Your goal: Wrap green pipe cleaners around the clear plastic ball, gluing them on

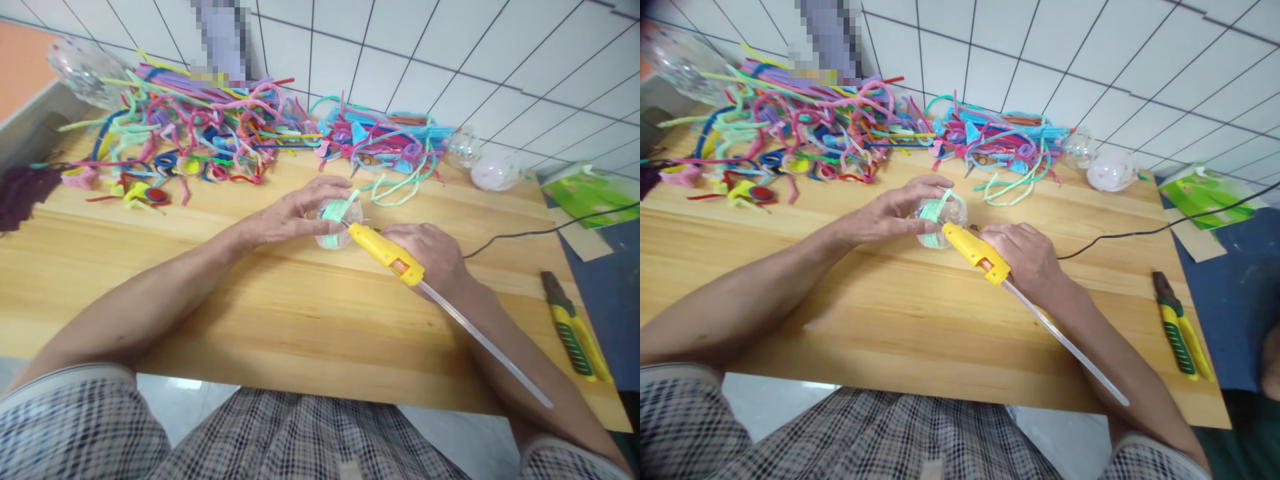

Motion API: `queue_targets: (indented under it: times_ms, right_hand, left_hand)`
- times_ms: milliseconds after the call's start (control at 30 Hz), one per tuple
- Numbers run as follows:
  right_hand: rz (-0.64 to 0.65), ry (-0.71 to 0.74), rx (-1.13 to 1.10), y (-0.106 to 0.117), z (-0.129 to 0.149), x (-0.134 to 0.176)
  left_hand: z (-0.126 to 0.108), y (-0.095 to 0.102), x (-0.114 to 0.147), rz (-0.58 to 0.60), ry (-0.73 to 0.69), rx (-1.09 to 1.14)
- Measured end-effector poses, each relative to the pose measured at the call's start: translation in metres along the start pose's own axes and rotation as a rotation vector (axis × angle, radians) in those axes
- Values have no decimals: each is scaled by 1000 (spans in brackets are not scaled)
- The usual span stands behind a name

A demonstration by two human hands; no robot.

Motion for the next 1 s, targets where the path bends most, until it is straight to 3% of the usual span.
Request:
queue_targets:
  times_ms: [100,367,1000]
  right_hand:
    - [-43,15,21,0,1,-2]
    - [-26,-92,30,1,3,-3]
    - [35,-115,-27,2,8,-3]
  left_hand:
    - [2,1,0,-5,0,5]
    - [-4,0,-2,-32,30,43]
    - [-2,0,-2,-42,36,55]
Point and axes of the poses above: each hand's wrist, its own x-axis away from the middle knuckle, its own y-axis out of the back of the hand, z = x × y, the point moved 1 cm from there along -x, towards the middle knuckle, and after that the axes turned 1 degree about x, right-handed, at the moved point
